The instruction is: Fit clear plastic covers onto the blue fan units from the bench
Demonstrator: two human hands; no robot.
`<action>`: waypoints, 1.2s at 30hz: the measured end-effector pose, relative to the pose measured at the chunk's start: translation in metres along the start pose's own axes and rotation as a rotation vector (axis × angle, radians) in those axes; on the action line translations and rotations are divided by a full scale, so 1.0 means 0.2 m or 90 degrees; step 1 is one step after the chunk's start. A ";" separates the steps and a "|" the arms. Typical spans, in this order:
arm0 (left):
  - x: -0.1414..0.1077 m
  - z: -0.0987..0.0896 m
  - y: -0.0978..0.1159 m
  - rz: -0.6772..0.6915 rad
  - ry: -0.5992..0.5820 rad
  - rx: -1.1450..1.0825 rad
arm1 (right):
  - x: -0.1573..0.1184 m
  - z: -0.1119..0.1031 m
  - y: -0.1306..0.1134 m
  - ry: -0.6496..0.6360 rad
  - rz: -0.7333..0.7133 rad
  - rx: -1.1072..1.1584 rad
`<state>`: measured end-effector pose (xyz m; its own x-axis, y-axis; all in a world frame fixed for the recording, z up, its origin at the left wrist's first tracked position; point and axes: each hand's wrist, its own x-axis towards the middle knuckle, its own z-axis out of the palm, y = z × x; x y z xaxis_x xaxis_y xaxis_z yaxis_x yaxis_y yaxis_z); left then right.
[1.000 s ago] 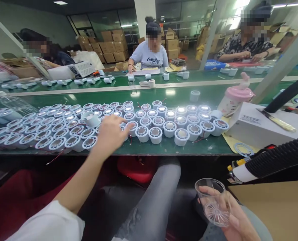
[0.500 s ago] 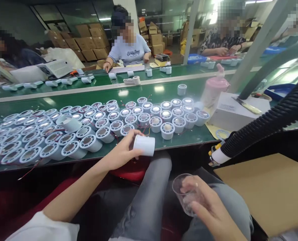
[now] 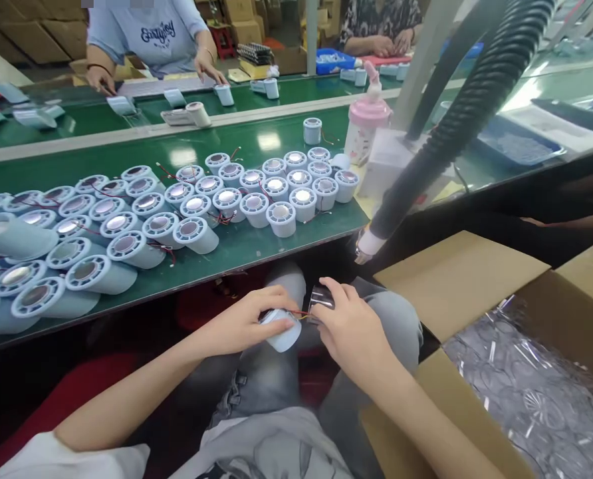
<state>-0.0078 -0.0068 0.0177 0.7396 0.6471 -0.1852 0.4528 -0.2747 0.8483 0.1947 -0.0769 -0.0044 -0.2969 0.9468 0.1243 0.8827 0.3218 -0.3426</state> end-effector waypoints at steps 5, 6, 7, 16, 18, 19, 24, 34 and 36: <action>-0.03 0.06 -0.04 0.015 0.091 -0.026 | -0.01 -0.03 0.01 -0.096 0.041 0.308; -0.03 0.07 -0.05 0.025 0.102 -0.031 | -0.01 -0.03 0.01 -0.097 0.051 0.353; -0.03 0.08 -0.07 0.038 0.107 -0.031 | -0.01 -0.03 0.02 -0.095 0.060 0.390; 0.02 0.12 -0.21 0.177 0.112 -0.029 | -0.03 -0.01 0.08 -0.042 0.265 0.746; 0.02 0.12 -0.21 0.188 0.086 -0.040 | -0.03 0.00 0.09 -0.051 0.321 0.829; 0.02 0.11 -0.20 0.188 0.073 -0.048 | -0.03 0.01 0.10 -0.054 0.343 0.858; 0.00 0.11 -0.16 0.127 0.012 -0.145 | -0.02 0.04 0.12 -0.037 0.357 0.939; -0.03 0.14 -0.15 0.003 -0.032 -0.496 | -0.06 0.01 0.10 0.013 -0.136 0.317; -0.04 0.13 -0.15 0.000 -0.045 -0.502 | -0.07 0.01 0.10 0.014 -0.162 0.290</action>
<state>-0.0130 -0.0223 -0.0187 0.7812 0.5935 -0.1938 -0.0145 0.3276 0.9447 0.2160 -0.0828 -0.0149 -0.4689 0.8394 0.2748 0.5340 0.5172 -0.6688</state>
